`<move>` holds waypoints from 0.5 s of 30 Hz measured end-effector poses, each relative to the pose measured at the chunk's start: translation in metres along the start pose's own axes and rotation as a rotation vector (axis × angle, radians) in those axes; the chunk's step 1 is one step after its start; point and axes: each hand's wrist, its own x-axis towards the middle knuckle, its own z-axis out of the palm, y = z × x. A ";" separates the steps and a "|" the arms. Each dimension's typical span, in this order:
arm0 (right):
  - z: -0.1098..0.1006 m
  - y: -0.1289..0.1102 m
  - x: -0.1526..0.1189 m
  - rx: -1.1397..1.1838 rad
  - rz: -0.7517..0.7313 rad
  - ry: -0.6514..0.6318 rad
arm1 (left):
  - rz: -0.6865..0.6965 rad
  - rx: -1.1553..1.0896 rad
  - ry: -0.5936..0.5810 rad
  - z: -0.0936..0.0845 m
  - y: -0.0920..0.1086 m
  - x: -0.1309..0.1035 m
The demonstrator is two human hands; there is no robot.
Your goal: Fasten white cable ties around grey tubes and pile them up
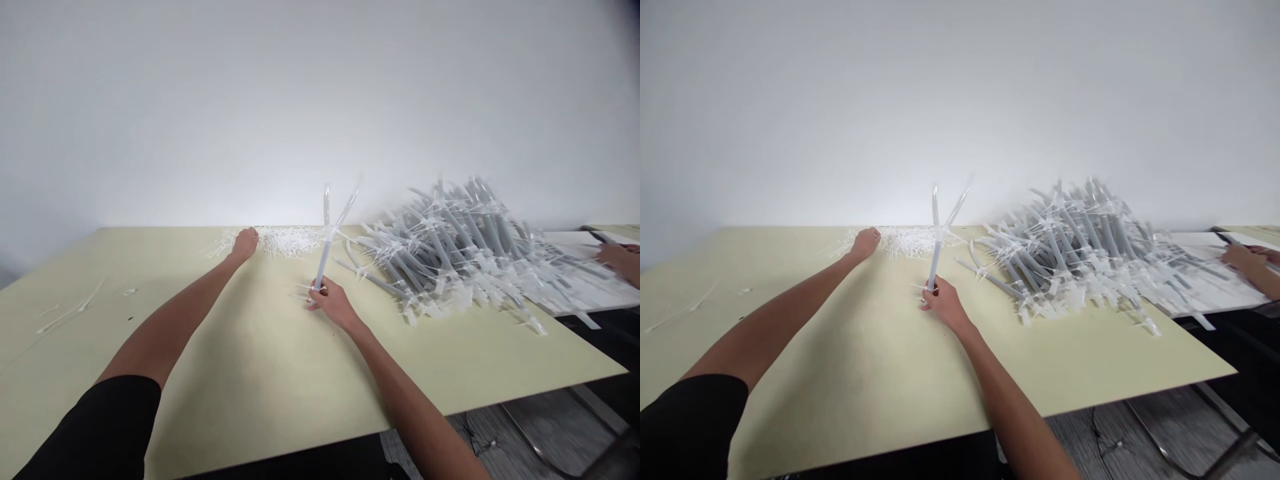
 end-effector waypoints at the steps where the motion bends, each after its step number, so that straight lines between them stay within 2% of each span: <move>1: 0.000 -0.001 0.000 0.001 -0.003 0.002 | -0.005 -0.009 0.017 -0.004 0.000 -0.002; 8: 0.000 0.000 0.001 0.003 -0.014 0.012 | -0.066 -0.103 0.094 -0.021 -0.003 -0.012; 15: -0.001 0.001 0.000 0.004 -0.012 0.007 | -0.163 -0.242 0.094 -0.022 -0.006 -0.012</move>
